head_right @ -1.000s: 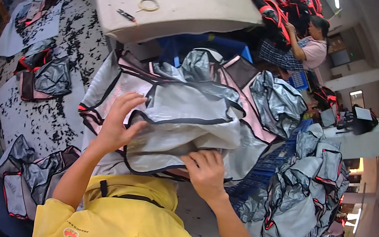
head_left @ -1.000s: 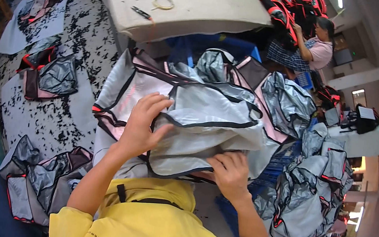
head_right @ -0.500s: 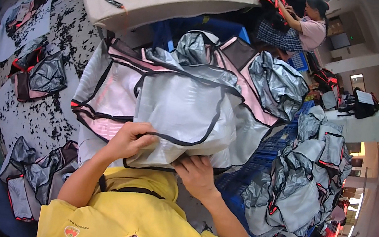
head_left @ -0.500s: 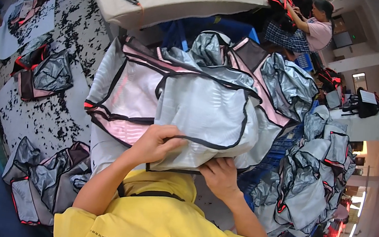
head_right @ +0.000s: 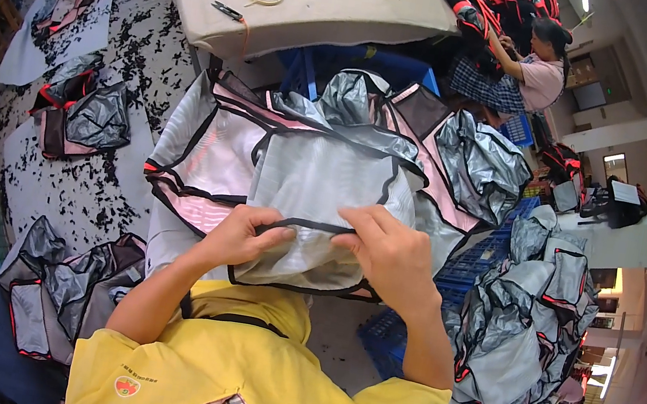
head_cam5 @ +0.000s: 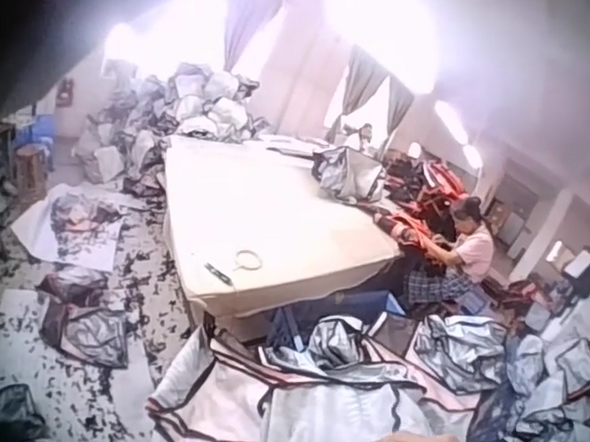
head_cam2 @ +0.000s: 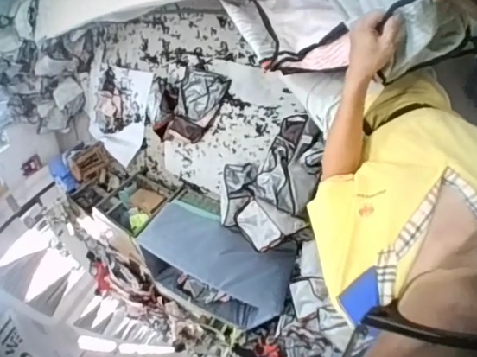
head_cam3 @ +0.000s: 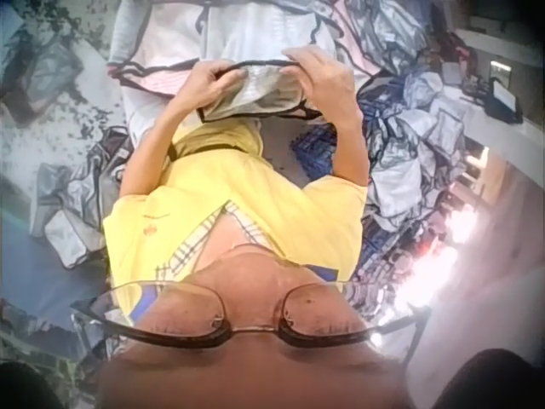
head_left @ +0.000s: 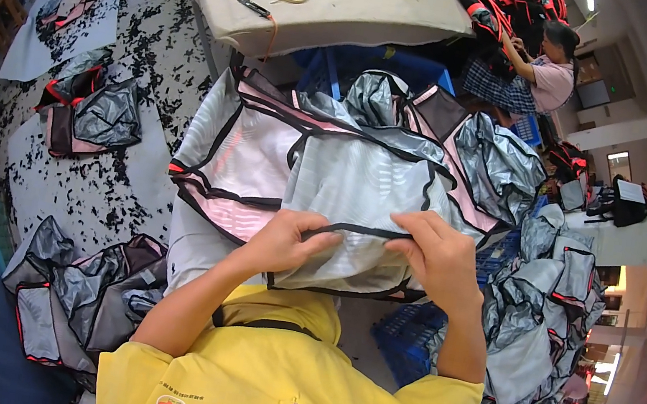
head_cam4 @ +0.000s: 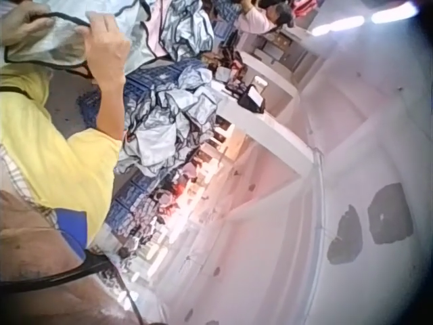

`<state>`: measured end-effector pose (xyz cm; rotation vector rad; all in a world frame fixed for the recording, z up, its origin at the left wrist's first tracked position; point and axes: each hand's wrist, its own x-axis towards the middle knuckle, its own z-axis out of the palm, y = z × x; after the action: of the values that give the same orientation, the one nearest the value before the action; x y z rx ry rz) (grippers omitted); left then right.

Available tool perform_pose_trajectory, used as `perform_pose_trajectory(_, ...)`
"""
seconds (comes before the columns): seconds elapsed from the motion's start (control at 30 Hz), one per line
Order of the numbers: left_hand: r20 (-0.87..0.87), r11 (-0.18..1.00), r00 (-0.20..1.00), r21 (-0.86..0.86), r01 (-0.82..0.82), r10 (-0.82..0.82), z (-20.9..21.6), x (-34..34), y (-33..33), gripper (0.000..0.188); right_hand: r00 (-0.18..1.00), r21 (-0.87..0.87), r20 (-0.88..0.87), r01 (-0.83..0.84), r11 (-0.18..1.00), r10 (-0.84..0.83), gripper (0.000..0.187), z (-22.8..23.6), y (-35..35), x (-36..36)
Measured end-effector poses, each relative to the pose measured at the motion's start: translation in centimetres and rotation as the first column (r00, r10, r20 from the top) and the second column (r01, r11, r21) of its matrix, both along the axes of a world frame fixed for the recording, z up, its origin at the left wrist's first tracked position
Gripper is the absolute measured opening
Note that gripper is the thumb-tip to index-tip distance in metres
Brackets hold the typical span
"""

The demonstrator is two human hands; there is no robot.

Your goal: Inspecting and assembling silver and pink fabric components of a bag.

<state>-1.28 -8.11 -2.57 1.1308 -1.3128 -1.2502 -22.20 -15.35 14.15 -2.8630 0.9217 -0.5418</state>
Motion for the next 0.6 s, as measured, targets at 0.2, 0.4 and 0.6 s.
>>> perform_pose_trajectory(0.2, -0.058, 0.994, 0.994, 0.064, 0.091, -0.087, -0.6, 0.4, -0.4, 0.027, 0.991, 0.256, -0.02, 0.134, 0.957, -0.134, 0.022, -3.8, -1.7, -4.3)
perform_pose_trajectory(0.4, -0.076, 0.928, 0.975, 0.299, 0.221, -0.208, -0.5, -0.2, -1.7, 0.032, 0.976, 0.331, -0.02, 0.209, 0.92, -0.215, 0.024, -5.2, -2.1, -5.3)
perform_pose_trajectory(0.6, 0.098, 0.962, 0.994, -0.273, -0.016, 0.045, 0.6, -2.6, -3.5, 0.029, 0.979, 0.293, -0.194, 0.115, 0.949, -0.059, 0.024, -2.2, -3.3, -3.9)
